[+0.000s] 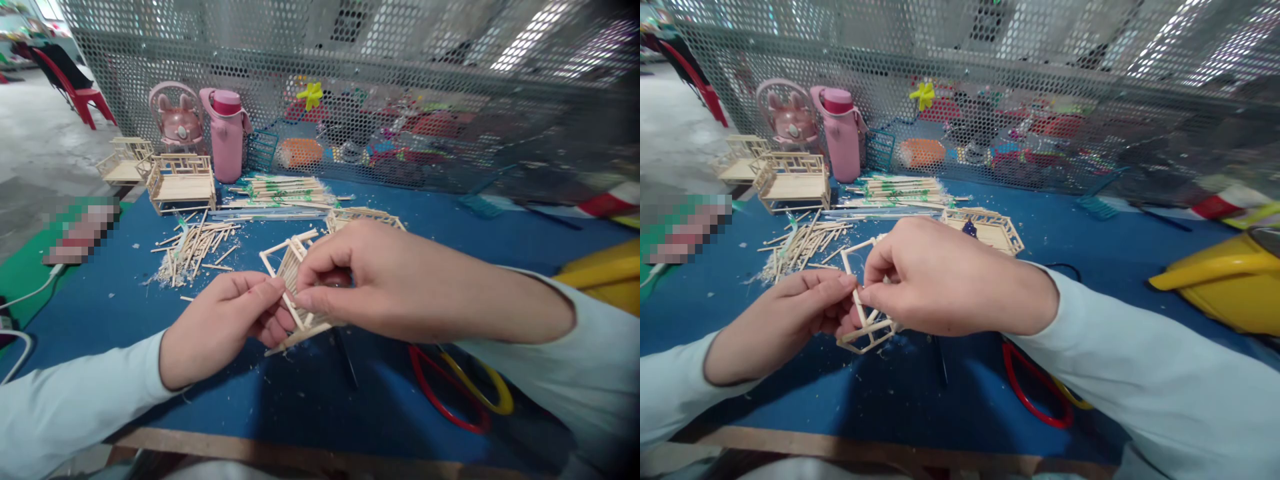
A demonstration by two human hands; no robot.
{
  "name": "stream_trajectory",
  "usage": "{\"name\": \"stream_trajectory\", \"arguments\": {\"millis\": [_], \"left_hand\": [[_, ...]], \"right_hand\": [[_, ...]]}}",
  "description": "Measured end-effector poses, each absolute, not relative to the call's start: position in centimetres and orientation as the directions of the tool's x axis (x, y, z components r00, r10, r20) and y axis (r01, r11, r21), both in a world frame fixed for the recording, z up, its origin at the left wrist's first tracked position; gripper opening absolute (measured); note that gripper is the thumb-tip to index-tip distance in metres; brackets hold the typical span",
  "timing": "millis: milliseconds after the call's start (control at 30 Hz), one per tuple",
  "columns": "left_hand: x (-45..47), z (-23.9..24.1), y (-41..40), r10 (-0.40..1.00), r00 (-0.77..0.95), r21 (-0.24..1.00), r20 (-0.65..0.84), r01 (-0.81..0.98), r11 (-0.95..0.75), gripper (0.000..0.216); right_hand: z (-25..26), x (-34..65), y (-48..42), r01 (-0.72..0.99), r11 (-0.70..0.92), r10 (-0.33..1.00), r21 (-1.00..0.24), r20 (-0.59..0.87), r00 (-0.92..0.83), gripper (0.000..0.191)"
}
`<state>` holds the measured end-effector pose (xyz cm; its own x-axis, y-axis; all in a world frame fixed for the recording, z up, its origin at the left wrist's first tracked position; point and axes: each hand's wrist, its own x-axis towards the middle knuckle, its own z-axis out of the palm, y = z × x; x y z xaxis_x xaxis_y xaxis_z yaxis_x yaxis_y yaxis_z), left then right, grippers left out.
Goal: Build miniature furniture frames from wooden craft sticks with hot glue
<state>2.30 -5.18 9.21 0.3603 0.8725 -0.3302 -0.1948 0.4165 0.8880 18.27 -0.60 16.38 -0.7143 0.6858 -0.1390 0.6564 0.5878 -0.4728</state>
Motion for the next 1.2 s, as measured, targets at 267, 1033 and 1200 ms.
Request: {"name": "stream_trajectory", "arguments": {"millis": [267,1033,1200], "left_hand": [[2.3,9.2,-5.4,0.873,0.36,0.889,-0.328,-0.194,0.414,0.034],[2.3,9.0,-5.1,0.865,0.383,0.893,-0.323,-0.181,0.413,0.037],[2.3,9.2,-5.3,0.866,0.379,0.89,-0.327,-0.185,0.417,0.038]], "right_hand": [[16.6,18.1,-0.9,0.681,0.581,0.691,-0.446,-0.172,-0.702,0.018],[16.9,18.3,-1.0,0.683,0.594,0.717,-0.426,-0.104,-0.689,0.026],[17.2,19.6,-1.4,0.639,0.607,0.715,-0.473,-0.027,-0.699,0.02]]}}
